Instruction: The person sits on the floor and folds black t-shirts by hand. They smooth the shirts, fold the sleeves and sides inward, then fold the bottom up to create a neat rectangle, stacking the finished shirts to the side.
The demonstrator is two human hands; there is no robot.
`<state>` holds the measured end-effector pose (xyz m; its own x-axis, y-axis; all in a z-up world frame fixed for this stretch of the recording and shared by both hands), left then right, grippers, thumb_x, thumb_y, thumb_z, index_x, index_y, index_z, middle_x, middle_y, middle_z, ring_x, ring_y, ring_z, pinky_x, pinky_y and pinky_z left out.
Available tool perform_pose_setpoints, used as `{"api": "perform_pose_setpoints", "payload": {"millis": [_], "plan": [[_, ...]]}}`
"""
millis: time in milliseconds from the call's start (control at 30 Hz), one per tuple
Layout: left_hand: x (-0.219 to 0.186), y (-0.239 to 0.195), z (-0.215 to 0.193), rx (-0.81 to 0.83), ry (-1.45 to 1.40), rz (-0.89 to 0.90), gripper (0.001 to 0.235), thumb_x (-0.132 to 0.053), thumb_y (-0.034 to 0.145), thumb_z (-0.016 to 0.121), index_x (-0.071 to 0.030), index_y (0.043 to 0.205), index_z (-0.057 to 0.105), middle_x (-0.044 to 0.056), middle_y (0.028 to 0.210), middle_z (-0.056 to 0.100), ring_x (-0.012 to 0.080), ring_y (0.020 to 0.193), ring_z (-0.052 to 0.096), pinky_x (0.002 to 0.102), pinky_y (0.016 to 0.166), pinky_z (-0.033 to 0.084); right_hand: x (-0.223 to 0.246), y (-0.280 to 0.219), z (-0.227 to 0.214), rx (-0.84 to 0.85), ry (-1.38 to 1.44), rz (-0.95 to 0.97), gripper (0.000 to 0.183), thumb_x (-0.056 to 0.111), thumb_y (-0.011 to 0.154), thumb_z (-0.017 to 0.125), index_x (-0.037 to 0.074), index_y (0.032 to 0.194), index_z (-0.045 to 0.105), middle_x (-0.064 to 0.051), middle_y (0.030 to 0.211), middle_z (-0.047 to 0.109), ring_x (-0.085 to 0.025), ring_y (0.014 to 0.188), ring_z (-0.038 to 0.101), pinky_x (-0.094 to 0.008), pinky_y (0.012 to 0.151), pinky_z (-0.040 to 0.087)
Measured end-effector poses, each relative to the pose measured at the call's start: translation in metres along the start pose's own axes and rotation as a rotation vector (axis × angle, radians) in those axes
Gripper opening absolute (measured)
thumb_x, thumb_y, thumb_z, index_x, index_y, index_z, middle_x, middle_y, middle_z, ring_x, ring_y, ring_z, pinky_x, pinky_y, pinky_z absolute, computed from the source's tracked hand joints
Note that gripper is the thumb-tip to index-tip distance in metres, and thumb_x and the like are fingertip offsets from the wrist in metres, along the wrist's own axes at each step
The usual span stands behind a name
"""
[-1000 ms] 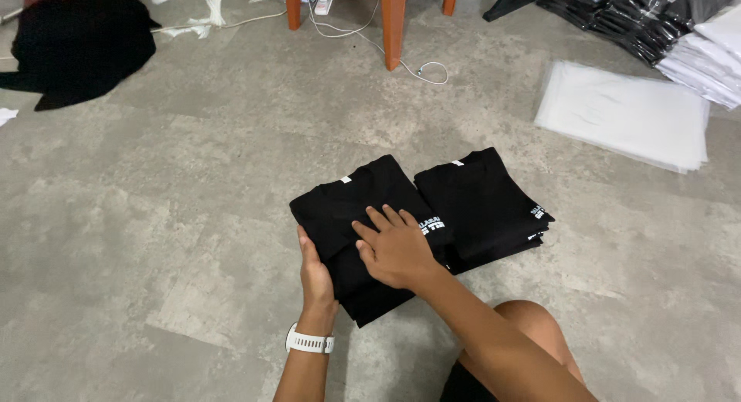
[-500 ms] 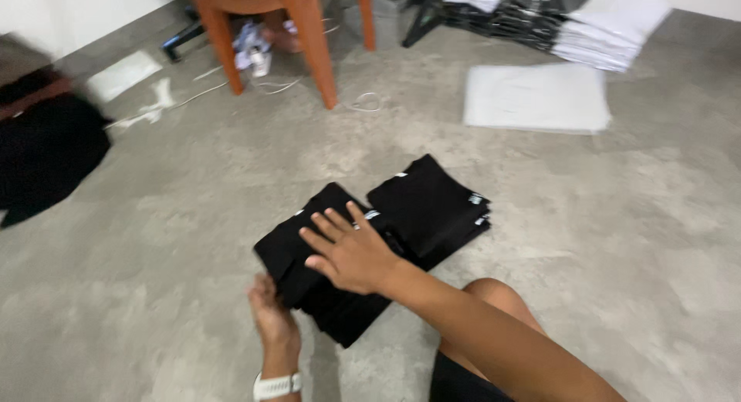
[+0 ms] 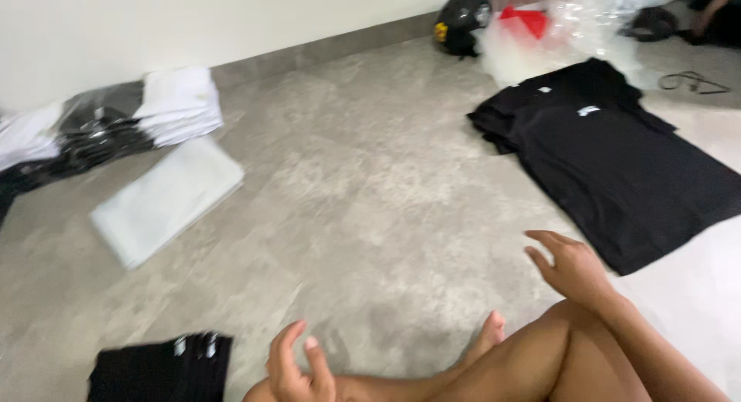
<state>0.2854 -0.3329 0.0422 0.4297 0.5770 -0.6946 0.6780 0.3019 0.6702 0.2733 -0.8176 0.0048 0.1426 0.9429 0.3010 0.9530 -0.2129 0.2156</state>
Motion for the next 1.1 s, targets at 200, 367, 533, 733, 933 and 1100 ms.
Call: {"api": "perform_pose_setpoints", "payload": {"millis": [200, 367, 533, 733, 933, 1100], "plan": [[-0.06, -0.021, 0.284, 0.868, 0.0, 0.159, 0.022, -0.024, 0.094, 0.051, -0.015, 0.108, 0.064, 0.001, 0.107, 0.066, 0.0227, 0.101, 0.062, 0.044, 0.087, 0.046, -0.248, -0.079, 0.015, -0.079, 0.035, 0.74, 0.03, 0.029, 0.094, 0.054, 0.02, 0.117, 0.071, -0.009, 0.105, 0.074, -0.026, 0.094, 0.07, -0.04, 0.083, 0.052], [-0.086, -0.066, 0.482, 0.983, -0.047, 0.272, 0.022, -0.019, 0.089, 0.053, -0.014, 0.107, 0.066, 0.002, 0.107, 0.068, 0.0278, 0.1, 0.06, 0.045, 0.083, 0.046, -0.33, -0.084, 0.106, -0.036, 0.022, 0.885, 0.051, 0.044, 0.089, 0.054, 0.021, 0.135, 0.057, -0.009, 0.138, 0.056, -0.034, 0.125, 0.052, -0.046, 0.102, 0.044], [-0.099, -0.092, 0.637, 1.084, 0.04, 0.377, 0.03, -0.019, 0.085, 0.057, -0.014, 0.113, 0.066, 0.005, 0.114, 0.067, 0.032, 0.105, 0.057, 0.048, 0.083, 0.047, -0.301, -0.091, 0.113, -0.512, -0.229, 0.977, 0.034, 0.039, 0.091, 0.061, 0.033, 0.124, 0.068, 0.001, 0.135, 0.06, -0.028, 0.126, 0.052, -0.052, 0.096, 0.04], [-0.102, -0.091, 0.805, 1.031, 0.102, 0.595, 0.049, -0.025, 0.085, 0.062, -0.012, 0.132, 0.056, 0.008, 0.127, 0.06, 0.0368, 0.113, 0.051, 0.054, 0.082, 0.048, -0.308, -0.095, 0.116, -0.729, -0.214, 0.916, 0.03, 0.016, 0.086, 0.074, 0.03, 0.112, 0.075, 0.007, 0.125, 0.068, -0.019, 0.115, 0.06, -0.041, 0.093, 0.046], [-0.09, -0.104, 0.896, 1.286, 0.316, 0.427, 0.074, -0.044, 0.093, 0.051, -0.017, 0.154, 0.02, 0.012, 0.155, 0.032, 0.0444, 0.146, 0.012, 0.062, 0.114, 0.013, -0.291, -0.083, 0.096, -0.87, -0.197, 0.695, 0.019, 0.016, 0.093, 0.064, 0.014, 0.11, 0.074, -0.008, 0.129, 0.065, -0.018, 0.087, 0.051, -0.031, 0.086, 0.044], [-0.095, -0.087, 0.885, 1.082, 0.127, 0.703, 0.01, -0.01, 0.085, 0.069, -0.014, 0.092, 0.063, 0.008, 0.096, 0.054, 0.0321, 0.103, 0.051, 0.046, 0.084, 0.047, -0.301, -0.09, 0.104, -0.909, -0.044, 0.714, 0.019, 0.008, 0.096, 0.057, 0.001, 0.104, 0.073, -0.017, 0.115, 0.067, -0.021, 0.079, 0.063, -0.034, 0.071, 0.051]]}}
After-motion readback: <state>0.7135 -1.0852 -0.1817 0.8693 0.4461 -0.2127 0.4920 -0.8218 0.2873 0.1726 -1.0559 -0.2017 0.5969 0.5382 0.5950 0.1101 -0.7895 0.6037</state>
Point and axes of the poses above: each hand's wrist, its own y-axis towards the middle knuckle, its own z-axis out of the palm, x = y × z, the point moved 8 cm from there along y, towards the middle knuckle
